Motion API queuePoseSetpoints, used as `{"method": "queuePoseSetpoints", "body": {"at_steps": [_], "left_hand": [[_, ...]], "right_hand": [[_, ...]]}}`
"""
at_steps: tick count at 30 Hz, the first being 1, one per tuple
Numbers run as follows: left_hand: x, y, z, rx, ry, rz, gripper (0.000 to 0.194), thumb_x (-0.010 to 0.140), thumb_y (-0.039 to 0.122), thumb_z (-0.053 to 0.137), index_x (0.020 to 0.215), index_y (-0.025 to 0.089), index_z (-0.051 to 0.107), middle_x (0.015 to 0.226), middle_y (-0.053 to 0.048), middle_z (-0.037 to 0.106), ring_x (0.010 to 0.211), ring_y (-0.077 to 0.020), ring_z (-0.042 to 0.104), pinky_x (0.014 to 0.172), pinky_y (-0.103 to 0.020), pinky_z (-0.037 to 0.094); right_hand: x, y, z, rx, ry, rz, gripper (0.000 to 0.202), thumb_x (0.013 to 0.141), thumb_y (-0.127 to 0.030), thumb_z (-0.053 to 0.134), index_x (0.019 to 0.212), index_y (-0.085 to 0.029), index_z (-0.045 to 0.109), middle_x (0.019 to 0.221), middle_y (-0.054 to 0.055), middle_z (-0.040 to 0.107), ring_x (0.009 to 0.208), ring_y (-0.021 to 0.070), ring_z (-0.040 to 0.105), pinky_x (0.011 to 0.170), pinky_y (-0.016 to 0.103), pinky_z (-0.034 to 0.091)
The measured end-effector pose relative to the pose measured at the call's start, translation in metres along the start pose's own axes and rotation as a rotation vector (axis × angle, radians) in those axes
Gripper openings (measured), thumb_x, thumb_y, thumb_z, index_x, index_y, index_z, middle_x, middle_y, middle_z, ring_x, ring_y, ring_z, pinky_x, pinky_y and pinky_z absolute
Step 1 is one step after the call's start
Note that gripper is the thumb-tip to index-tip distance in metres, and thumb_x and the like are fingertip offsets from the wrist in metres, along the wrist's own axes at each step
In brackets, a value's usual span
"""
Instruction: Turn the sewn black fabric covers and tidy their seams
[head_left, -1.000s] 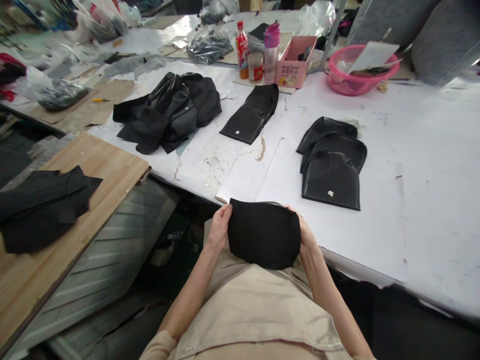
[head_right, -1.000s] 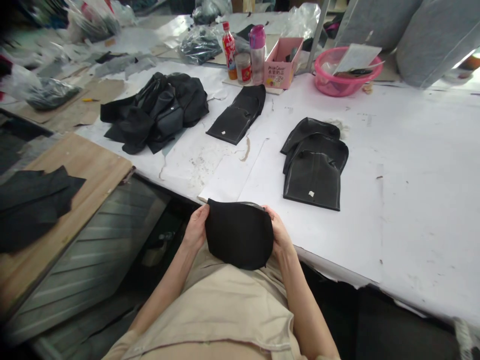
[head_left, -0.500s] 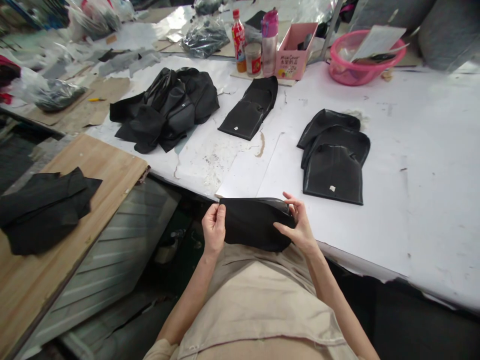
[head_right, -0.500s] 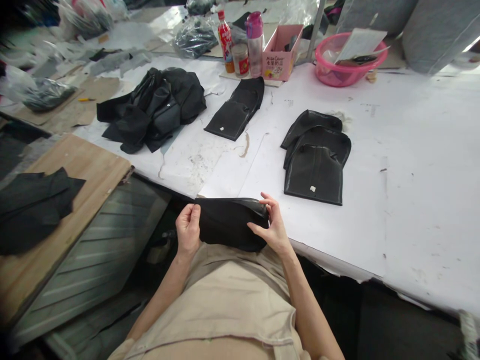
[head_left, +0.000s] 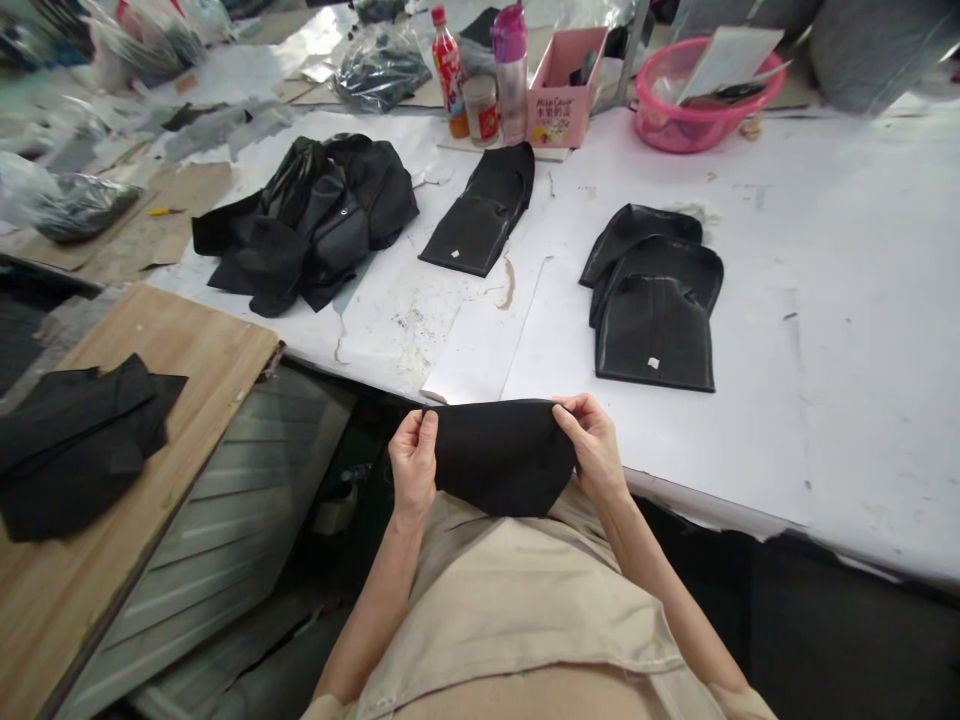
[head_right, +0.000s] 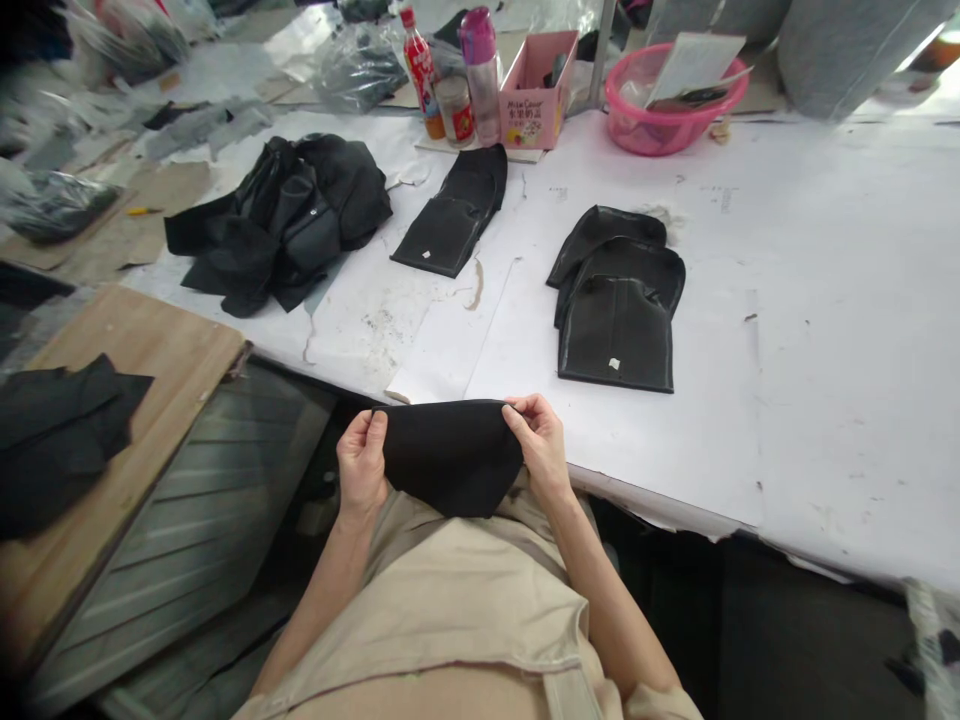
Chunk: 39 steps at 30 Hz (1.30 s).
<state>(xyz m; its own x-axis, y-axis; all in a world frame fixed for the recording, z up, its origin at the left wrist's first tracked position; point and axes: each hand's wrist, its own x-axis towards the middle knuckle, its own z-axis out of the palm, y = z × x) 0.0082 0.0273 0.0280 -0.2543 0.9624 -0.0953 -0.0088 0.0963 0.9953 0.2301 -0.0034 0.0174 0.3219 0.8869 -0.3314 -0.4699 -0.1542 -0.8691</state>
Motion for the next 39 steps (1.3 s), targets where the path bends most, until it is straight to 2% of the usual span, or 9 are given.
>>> {"method": "queuePoseSetpoints", "body": {"at_steps": [6, 14, 19, 26, 28, 31, 34, 37, 39], "left_hand": [[-0.002, -0.002, 0.0, -0.105, 0.005, -0.05, 0.037, 0.081, 0.045, 0.071, 0.068, 0.017, 0.049, 0.062, 0.005, 0.045, 0.056, -0.0075, 0.041, 0.052, -0.019, 0.032], [-0.003, -0.006, -0.005, -0.049, 0.011, -0.038, 0.04, 0.084, 0.048, 0.068, 0.066, 0.017, 0.05, 0.061, 0.004, 0.045, 0.054, -0.0073, 0.039, 0.05, -0.019, 0.03], [-0.003, -0.01, -0.008, -0.025, 0.021, -0.025, 0.039, 0.085, 0.048, 0.067, 0.067, 0.017, 0.051, 0.063, 0.004, 0.045, 0.057, -0.0082, 0.04, 0.054, -0.02, 0.035], [-0.003, -0.017, -0.011, 0.007, 0.038, -0.047, 0.04, 0.087, 0.048, 0.064, 0.066, 0.017, 0.049, 0.062, 0.004, 0.046, 0.057, -0.0084, 0.041, 0.057, -0.02, 0.039], [0.001, -0.023, -0.014, 0.038, 0.039, -0.053, 0.036, 0.087, 0.048, 0.063, 0.071, 0.017, 0.054, 0.066, 0.003, 0.052, 0.06, -0.0095, 0.047, 0.059, -0.02, 0.042], [0.007, -0.029, -0.022, 0.184, 0.006, -0.028, 0.03, 0.088, 0.047, 0.062, 0.091, 0.017, 0.063, 0.082, -0.002, 0.064, 0.072, -0.0134, 0.059, 0.069, -0.024, 0.048], [0.009, -0.021, -0.023, 0.474, -0.037, 0.132, 0.03, 0.092, 0.043, 0.056, 0.105, 0.017, 0.064, 0.093, -0.007, 0.067, 0.083, -0.0177, 0.064, 0.077, -0.029, 0.05], [0.005, 0.002, -0.01, 0.735, -0.106, 0.505, 0.03, 0.095, 0.041, 0.052, 0.109, 0.017, 0.065, 0.109, -0.012, 0.067, 0.104, -0.0239, 0.063, 0.093, -0.038, 0.048], [0.004, 0.019, 0.005, 0.812, -0.227, 0.719, 0.035, 0.093, 0.045, 0.056, 0.112, 0.017, 0.065, 0.118, -0.014, 0.065, 0.119, -0.0284, 0.057, 0.103, -0.044, 0.04]], "right_hand": [[-0.002, -0.003, 0.004, 0.068, -0.018, 0.03, 0.029, 0.073, -0.035, 0.081, 0.074, -0.022, 0.054, 0.096, 0.0, 0.067, 0.078, 0.0142, 0.058, 0.072, 0.026, 0.046], [-0.003, 0.007, 0.007, 0.025, 0.006, -0.092, 0.026, 0.078, -0.032, 0.076, 0.076, -0.022, 0.052, 0.094, 0.0, 0.066, 0.083, 0.0146, 0.06, 0.08, 0.028, 0.045], [-0.003, 0.006, 0.009, -0.067, 0.051, -0.171, 0.027, 0.08, -0.033, 0.074, 0.072, -0.021, 0.052, 0.088, 0.001, 0.066, 0.087, 0.0166, 0.061, 0.083, 0.03, 0.045], [-0.005, 0.002, 0.013, -0.067, 0.009, -0.208, 0.024, 0.081, -0.03, 0.075, 0.07, -0.021, 0.055, 0.086, 0.002, 0.066, 0.085, 0.017, 0.062, 0.081, 0.031, 0.046], [-0.007, -0.001, 0.013, -0.083, -0.018, -0.223, 0.023, 0.082, -0.028, 0.074, 0.07, -0.021, 0.056, 0.085, 0.002, 0.066, 0.084, 0.017, 0.062, 0.08, 0.031, 0.046], [-0.009, -0.008, 0.013, -0.135, -0.067, -0.25, 0.022, 0.083, -0.028, 0.073, 0.071, -0.021, 0.056, 0.084, 0.002, 0.067, 0.085, 0.0176, 0.063, 0.081, 0.032, 0.047], [-0.011, -0.015, 0.013, -0.187, -0.148, -0.27, 0.021, 0.084, -0.026, 0.071, 0.072, -0.021, 0.056, 0.085, 0.002, 0.067, 0.085, 0.0175, 0.064, 0.081, 0.032, 0.048], [-0.013, -0.017, 0.018, -0.235, -0.249, -0.284, 0.02, 0.085, -0.024, 0.07, 0.073, -0.021, 0.055, 0.086, 0.002, 0.067, 0.084, 0.0166, 0.064, 0.08, 0.032, 0.048], [-0.014, -0.016, 0.025, -0.273, -0.296, -0.301, 0.02, 0.085, -0.023, 0.07, 0.072, -0.021, 0.055, 0.085, 0.002, 0.067, 0.083, 0.0165, 0.063, 0.081, 0.032, 0.049]]}}
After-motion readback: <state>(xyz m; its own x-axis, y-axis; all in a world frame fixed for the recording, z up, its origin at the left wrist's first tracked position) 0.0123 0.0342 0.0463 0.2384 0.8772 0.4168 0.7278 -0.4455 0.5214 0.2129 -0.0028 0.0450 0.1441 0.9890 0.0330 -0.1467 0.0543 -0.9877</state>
